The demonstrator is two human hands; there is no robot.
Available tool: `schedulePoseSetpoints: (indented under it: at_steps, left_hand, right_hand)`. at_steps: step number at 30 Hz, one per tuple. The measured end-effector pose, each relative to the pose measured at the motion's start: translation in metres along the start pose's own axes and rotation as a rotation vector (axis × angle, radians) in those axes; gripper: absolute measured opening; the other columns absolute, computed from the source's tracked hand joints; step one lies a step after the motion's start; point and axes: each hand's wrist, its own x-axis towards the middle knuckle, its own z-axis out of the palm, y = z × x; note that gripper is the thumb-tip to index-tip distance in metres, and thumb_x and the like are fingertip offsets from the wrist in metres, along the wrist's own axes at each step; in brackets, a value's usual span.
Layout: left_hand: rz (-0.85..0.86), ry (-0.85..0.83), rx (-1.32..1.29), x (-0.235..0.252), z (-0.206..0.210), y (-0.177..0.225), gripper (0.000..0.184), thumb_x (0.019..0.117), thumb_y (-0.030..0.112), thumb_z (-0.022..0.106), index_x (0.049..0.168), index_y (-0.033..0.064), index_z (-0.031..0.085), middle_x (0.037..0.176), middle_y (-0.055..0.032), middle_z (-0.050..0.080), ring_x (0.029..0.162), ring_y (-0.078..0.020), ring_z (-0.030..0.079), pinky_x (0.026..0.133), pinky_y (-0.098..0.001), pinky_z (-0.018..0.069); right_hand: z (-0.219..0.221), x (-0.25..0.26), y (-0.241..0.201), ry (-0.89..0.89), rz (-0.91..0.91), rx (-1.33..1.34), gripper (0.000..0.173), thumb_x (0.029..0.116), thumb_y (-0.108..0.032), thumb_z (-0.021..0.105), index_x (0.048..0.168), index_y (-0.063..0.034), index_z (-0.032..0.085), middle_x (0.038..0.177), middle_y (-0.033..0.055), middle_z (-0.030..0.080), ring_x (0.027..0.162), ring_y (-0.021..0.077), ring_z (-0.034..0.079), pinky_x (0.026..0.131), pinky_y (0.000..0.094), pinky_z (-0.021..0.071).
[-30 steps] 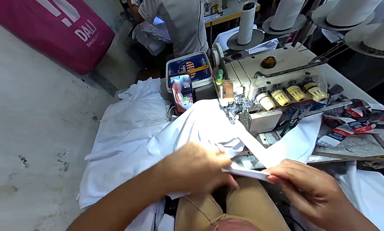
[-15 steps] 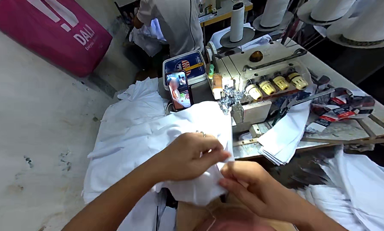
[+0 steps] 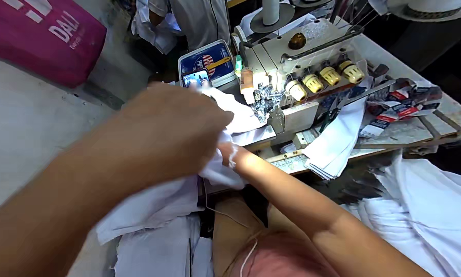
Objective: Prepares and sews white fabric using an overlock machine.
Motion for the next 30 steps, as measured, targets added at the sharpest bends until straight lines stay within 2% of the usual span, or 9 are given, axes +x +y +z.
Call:
schedulePoseSetpoints:
  at_steps: [2,3,5,8,11,13,17,24,30]
  left_hand:
    - [-0.112,-0.007,-0.033,-0.014,0.004,-0.027,0.041,0.0879,0.037,0.059,0.119,0.0118,0.068,0.066,-0.0025,0.059,0.054,-0.0244,0.059,0.047,-0.0468,0.0442]
    - [-0.164,-0.013,-0.069,-0.02,0.009,-0.036,0.048,0.0873,0.043,0.06,0.127,0.0152,0.065,0.066,0.0004,0.058,0.052,-0.0212,0.057,0.047,-0.0455,0.0438]
    - [-0.24,-0.013,-0.175,-0.03,0.022,-0.045,0.055,0.0864,0.049,0.061,0.132,0.0185,0.061,0.069,0.004,0.057,0.054,-0.0153,0.055,0.049,-0.0419,0.0455]
    - [-0.261,0.033,-0.341,-0.038,0.036,-0.046,0.05,0.0862,0.046,0.065,0.13,0.0213,0.06,0.071,0.0115,0.056,0.061,-0.0027,0.055,0.054,-0.0281,0.0482]
    - [-0.158,0.098,-0.386,-0.038,0.04,-0.041,0.039,0.0908,0.041,0.062,0.124,0.0203,0.063,0.073,0.0133,0.056,0.063,0.0027,0.054,0.057,-0.0198,0.0472]
    - [-0.101,0.111,-0.3,-0.038,0.041,-0.034,0.033,0.094,0.039,0.058,0.119,0.0191,0.066,0.072,0.0103,0.058,0.063,-0.0029,0.055,0.06,-0.0262,0.0473]
    - [-0.059,0.045,-0.088,-0.04,0.038,-0.028,0.033,0.0987,0.039,0.049,0.092,0.0147,0.07,0.07,-0.0001,0.061,0.065,-0.02,0.06,0.062,-0.0416,0.0433]
    - [-0.071,0.084,-0.026,-0.044,0.043,-0.023,0.033,0.1029,0.031,0.045,0.085,0.0112,0.063,0.064,-0.0034,0.055,0.062,-0.024,0.058,0.074,-0.0522,0.0425]
    - [-0.075,0.188,-0.028,-0.047,0.046,-0.018,0.033,0.1043,0.029,0.046,0.084,0.0099,0.065,0.061,-0.0029,0.054,0.068,-0.0259,0.061,0.099,-0.0679,0.0331]
  right_hand:
    - [-0.001,0.006,0.004,0.031,-0.183,-0.153,0.026,0.0903,-0.004,0.069,0.115,0.0023,0.071,0.108,0.0224,0.072,0.105,0.0382,0.069,0.091,0.0575,0.0525]
    - [-0.003,0.0,0.008,0.022,-0.202,-0.167,0.02,0.0954,-0.006,0.062,0.112,0.0,0.071,0.102,0.0197,0.072,0.098,0.0363,0.07,0.083,0.057,0.0539]
    - [0.0,-0.023,0.035,0.365,-0.321,-0.146,0.015,0.0957,-0.008,0.062,0.095,-0.0019,0.076,0.083,0.0121,0.074,0.076,0.0245,0.073,0.067,0.0439,0.06]
    - [-0.017,-0.046,0.066,0.764,-0.229,-0.137,0.018,0.0911,-0.017,0.072,0.09,0.0011,0.073,0.084,0.012,0.068,0.075,0.0188,0.065,0.068,0.032,0.0546]
    - [-0.022,-0.042,0.066,0.815,-0.189,-0.193,0.029,0.0866,-0.027,0.078,0.095,0.0008,0.072,0.093,0.0153,0.066,0.086,0.0245,0.064,0.073,0.0369,0.0533]
    - [-0.018,-0.029,0.05,0.784,-0.336,-0.209,0.024,0.087,-0.023,0.075,0.092,0.0001,0.076,0.088,0.0157,0.072,0.082,0.0254,0.069,0.069,0.0386,0.0551]
    - [-0.023,-0.018,0.016,0.596,-0.609,-0.057,0.014,0.0951,-0.009,0.063,0.089,-0.0021,0.074,0.082,0.0074,0.071,0.077,0.0124,0.067,0.065,0.0253,0.0526]
    - [-0.027,-0.04,0.061,0.685,-0.427,-0.141,0.017,0.0942,-0.013,0.067,0.088,-0.0001,0.076,0.083,0.0109,0.071,0.079,0.012,0.065,0.073,0.0221,0.0514]
    - [-0.028,-0.033,0.057,0.725,-0.438,-0.087,0.016,0.0957,-0.01,0.067,0.097,0.0051,0.073,0.082,0.0101,0.069,0.076,0.0059,0.061,0.072,0.0157,0.0491]
